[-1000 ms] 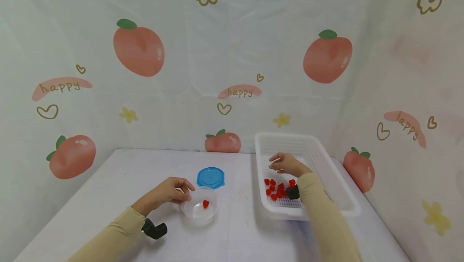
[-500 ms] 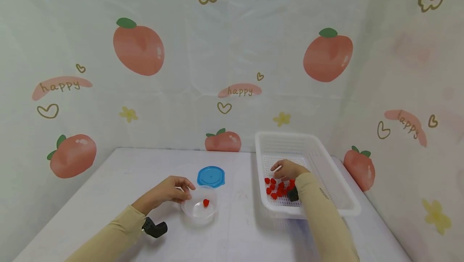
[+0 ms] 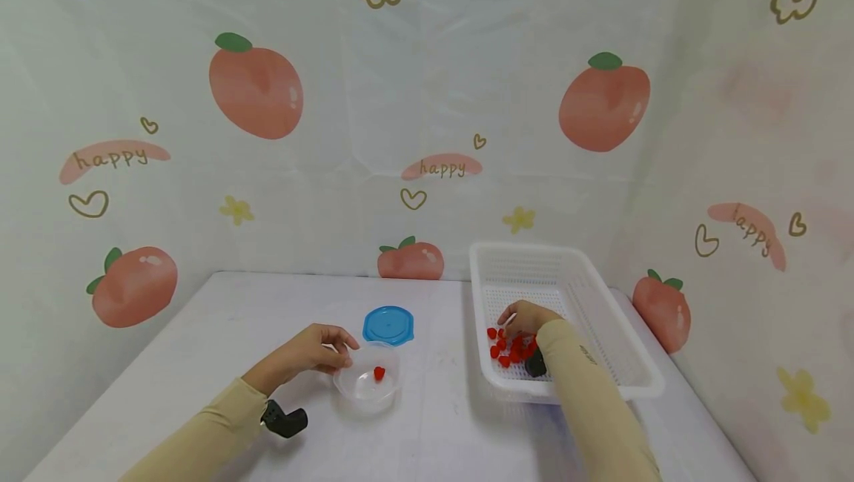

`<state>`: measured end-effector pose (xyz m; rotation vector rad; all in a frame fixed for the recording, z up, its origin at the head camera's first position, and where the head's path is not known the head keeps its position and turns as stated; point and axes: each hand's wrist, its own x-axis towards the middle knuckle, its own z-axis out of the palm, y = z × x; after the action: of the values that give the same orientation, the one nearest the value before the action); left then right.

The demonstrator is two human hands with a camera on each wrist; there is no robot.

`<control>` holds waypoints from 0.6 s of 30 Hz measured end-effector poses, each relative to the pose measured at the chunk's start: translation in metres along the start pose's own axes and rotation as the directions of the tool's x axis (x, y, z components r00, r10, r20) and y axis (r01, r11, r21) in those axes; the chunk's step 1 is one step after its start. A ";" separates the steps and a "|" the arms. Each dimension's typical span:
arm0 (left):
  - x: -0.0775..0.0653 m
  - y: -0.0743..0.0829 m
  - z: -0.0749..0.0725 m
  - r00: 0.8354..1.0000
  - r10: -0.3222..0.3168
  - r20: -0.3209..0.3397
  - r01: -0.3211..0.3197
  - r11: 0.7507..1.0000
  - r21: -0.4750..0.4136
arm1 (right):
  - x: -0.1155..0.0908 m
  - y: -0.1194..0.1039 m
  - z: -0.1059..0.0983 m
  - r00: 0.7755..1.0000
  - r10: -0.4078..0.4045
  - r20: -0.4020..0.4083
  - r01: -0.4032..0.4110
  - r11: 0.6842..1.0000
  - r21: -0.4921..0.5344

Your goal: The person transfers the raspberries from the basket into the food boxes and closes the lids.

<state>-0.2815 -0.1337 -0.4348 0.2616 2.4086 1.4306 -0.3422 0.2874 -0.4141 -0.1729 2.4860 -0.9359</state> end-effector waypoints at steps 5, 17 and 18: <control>0.001 0.001 0.001 1.000 -0.009 -0.007 0.009 1.000 0.005 | 0.001 -0.002 0.002 1.000 0.016 -0.013 -0.016 0.998 -0.058; 0.001 0.001 0.002 1.000 -0.009 -0.018 0.009 1.000 0.007 | -0.005 -0.009 0.006 0.996 0.082 -0.038 -0.084 0.995 -0.057; 0.001 0.001 0.002 1.000 -0.007 -0.017 0.007 1.000 0.007 | -0.005 -0.009 0.005 0.996 0.082 -0.038 -0.084 0.995 -0.059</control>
<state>-0.2818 -0.1316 -0.4351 0.2433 2.4263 1.4275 -0.3355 0.2790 -0.4100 -0.0723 2.5346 -0.8371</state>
